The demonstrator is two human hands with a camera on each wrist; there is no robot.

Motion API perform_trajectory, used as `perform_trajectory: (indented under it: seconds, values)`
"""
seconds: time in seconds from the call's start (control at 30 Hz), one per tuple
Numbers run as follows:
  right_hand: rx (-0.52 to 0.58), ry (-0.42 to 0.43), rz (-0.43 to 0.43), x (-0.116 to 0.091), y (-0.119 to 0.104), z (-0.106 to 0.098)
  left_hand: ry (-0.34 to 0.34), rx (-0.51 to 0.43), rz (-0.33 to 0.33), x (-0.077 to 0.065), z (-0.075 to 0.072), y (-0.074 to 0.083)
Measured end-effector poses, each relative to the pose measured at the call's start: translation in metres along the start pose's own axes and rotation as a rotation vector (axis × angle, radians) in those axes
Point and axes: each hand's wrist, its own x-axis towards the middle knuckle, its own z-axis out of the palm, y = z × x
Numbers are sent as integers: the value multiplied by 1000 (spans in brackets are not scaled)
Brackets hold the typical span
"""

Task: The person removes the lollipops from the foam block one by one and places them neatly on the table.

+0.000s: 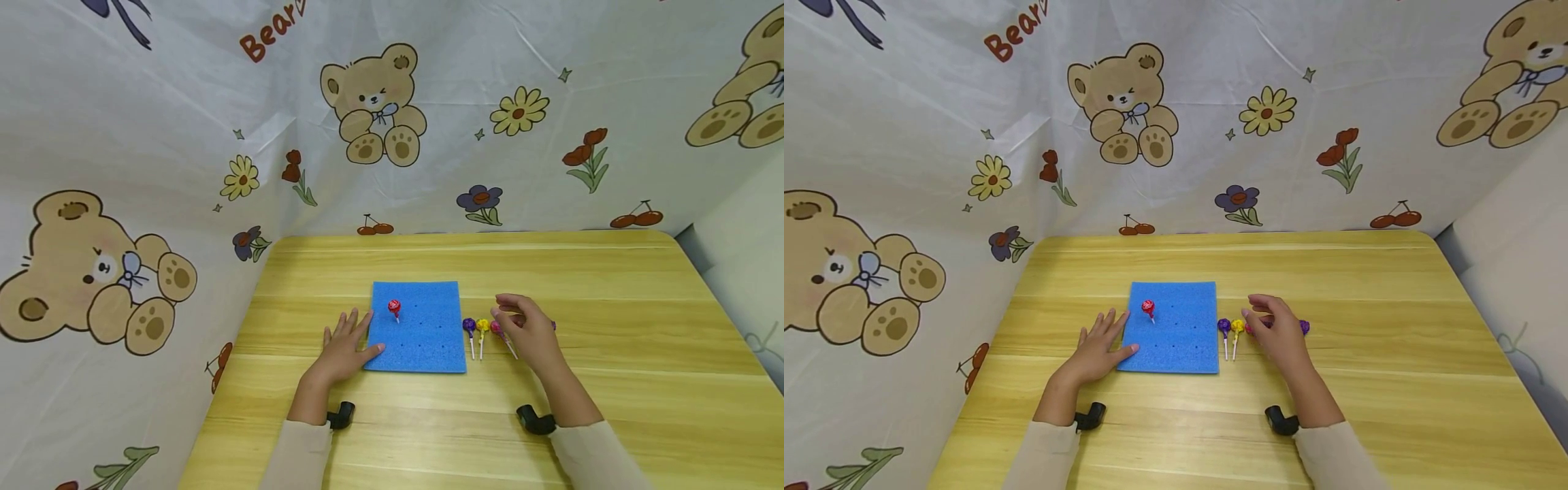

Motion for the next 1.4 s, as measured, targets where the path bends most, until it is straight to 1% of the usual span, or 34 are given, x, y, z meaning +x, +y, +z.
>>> perform_trajectory:
  seconds: [0.13,0.33,0.43,0.67,0.83,1.03,1.27,1.4]
  values:
    - [4,-39,-27,3,-7,14,-2,2,-2,0,0,0]
    - [25,-66,-86,7,-21,35,-5,1,-4,0,-1,1]
    - [34,-91,-89,9,-27,44,-3,1,-2,0,0,1]
    - [-11,-143,-92,14,-38,62,-10,12,-7,0,0,0]
    - [-7,-158,-112,19,-44,74,-14,13,-6,1,1,-1]
    - [-6,-189,-114,21,-54,89,-19,15,-15,0,0,1]
    - [-20,-213,-176,23,-62,106,-16,10,-14,0,-1,1]
    - [-42,-208,-179,26,-64,114,-16,13,-14,0,-1,2]
